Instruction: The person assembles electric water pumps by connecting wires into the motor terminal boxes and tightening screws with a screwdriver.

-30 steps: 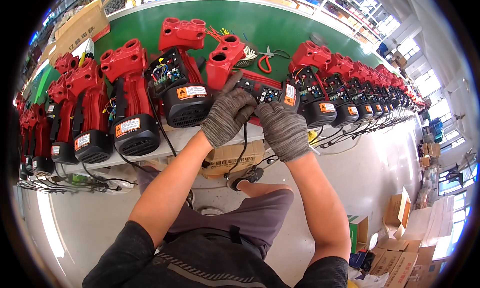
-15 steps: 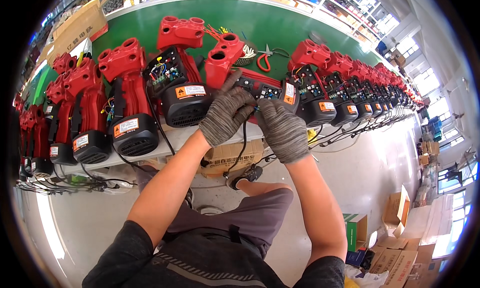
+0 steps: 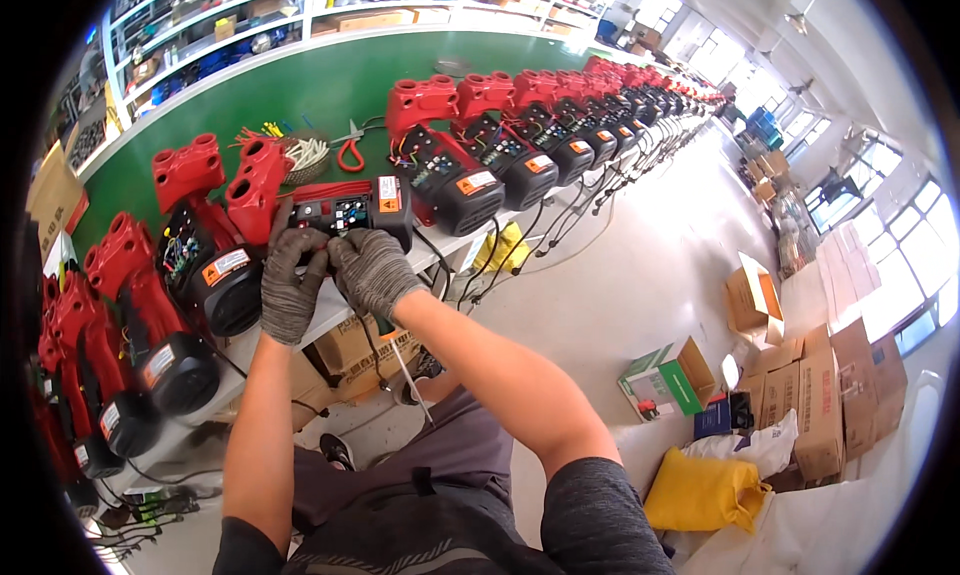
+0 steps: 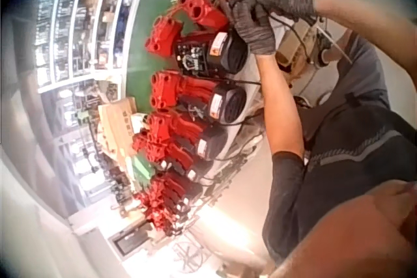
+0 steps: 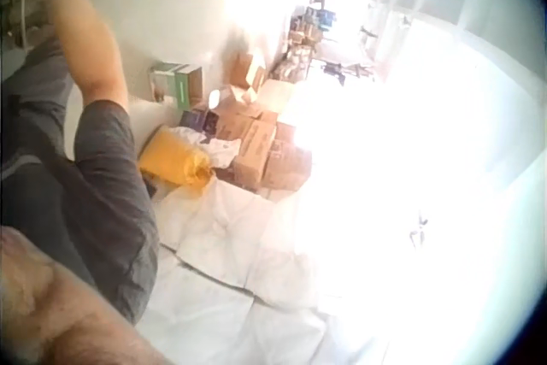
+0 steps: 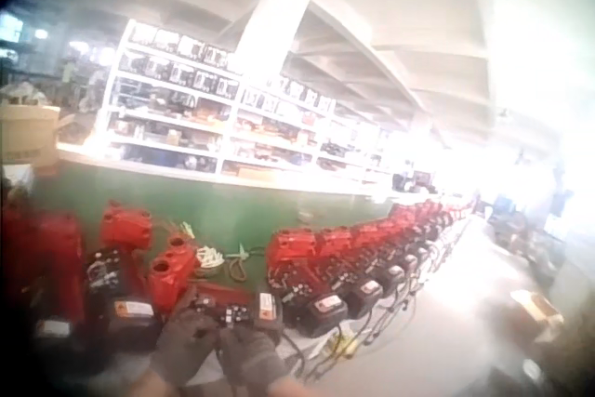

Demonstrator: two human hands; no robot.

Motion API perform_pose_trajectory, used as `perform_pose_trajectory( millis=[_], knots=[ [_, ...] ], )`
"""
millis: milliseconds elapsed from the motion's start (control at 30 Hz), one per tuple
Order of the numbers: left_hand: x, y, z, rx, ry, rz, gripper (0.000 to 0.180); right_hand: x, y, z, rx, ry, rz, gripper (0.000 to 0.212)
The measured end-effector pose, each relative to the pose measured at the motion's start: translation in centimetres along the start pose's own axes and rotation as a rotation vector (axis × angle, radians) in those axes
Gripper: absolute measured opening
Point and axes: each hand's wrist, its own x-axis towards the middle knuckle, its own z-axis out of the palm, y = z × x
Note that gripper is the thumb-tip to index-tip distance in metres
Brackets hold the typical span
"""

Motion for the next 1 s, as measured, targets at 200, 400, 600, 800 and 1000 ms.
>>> perform_pose_trajectory(
  millis=[200,400,600,800,1000],
  knots=[
    [-0.5,-0.4,-0.1,-0.026,0.030,-0.032,0.018,-0.8,-0.3,0.2,0.211,-0.038,0.187,0.044],
    [0.0,0.1,0.4,0.104,0.039,0.007,0.022,-5.2,0.8,-4.3,0.157,0.100,-0.074,0.021],
    [-0.4,-1.6,1.9,0.111,0.180,0.033,0.023,-10.4,-2.0,-7.0,0.391,0.474,-0.383,0.027],
    [-0.5,-1.9,2.5,0.016,0.174,-0.054,0.020,-12.7,6.3,-4.7,1.031,0.270,-0.027,0.028],
    [-0.3,-1.4,2.0,0.167,0.182,-0.004,0.020,-14.0,5.7,-3.5,0.837,0.387,0.027,0.035]
  ],
)
